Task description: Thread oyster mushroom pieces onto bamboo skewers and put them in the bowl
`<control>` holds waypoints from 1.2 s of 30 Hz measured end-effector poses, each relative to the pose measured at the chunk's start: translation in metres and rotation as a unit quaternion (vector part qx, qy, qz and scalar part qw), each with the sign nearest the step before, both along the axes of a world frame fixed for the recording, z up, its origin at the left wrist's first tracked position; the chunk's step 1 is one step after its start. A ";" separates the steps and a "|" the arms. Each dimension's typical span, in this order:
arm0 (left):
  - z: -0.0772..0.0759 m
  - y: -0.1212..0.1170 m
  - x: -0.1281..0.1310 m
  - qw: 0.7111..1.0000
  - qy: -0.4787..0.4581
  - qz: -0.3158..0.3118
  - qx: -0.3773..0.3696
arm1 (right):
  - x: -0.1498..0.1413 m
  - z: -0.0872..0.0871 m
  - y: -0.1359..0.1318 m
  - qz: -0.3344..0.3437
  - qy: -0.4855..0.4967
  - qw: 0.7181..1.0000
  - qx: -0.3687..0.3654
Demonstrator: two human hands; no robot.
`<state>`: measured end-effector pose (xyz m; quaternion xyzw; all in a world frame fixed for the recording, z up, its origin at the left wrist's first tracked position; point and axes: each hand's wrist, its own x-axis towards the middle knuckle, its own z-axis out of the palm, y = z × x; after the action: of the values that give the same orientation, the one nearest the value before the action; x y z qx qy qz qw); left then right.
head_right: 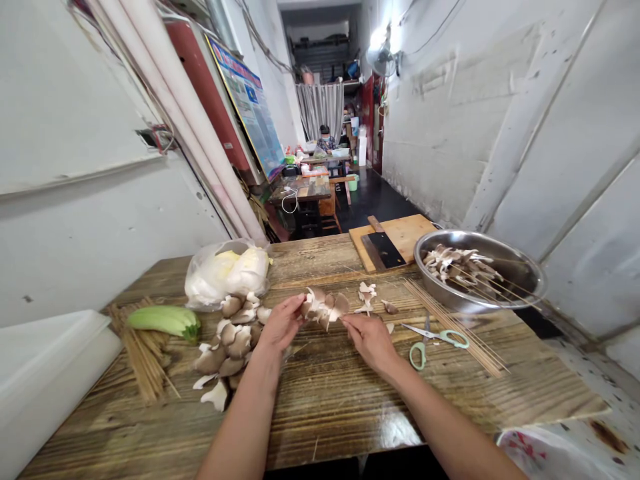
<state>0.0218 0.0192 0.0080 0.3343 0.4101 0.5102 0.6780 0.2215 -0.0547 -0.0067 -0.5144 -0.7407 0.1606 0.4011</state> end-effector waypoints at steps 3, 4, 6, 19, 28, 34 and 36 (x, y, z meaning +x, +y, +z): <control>0.000 -0.001 -0.001 1.000 0.002 -0.010 0.006 | 0.001 0.001 0.000 0.001 -0.023 1.000 -0.016; 0.000 -0.001 -0.001 1.000 0.011 -0.011 0.011 | 0.001 0.001 0.000 -0.004 -0.028 0.999 -0.020; 0.002 -0.002 -0.003 0.999 0.032 -0.012 0.022 | 0.002 0.000 0.001 -0.015 -0.037 0.999 -0.024; -0.003 -0.003 -0.006 0.998 0.056 -0.022 -0.016 | 0.005 0.003 0.000 -0.021 -0.069 0.997 -0.012; -0.004 -0.004 -0.008 0.998 0.047 -0.040 0.002 | 0.009 0.002 0.000 -0.010 -0.070 0.998 -0.002; -0.003 -0.003 -0.009 0.998 0.045 -0.054 0.004 | 0.010 0.001 0.001 -0.013 -0.074 0.997 0.000; -0.003 -0.003 -0.009 0.997 0.048 -0.057 0.001 | 0.010 0.000 0.001 -0.016 -0.068 0.998 0.002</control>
<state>0.0124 0.0160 0.0052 0.3820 0.4217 0.4550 0.6850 0.2313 -0.0534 -0.0071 -0.5350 -0.7585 0.1171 0.3533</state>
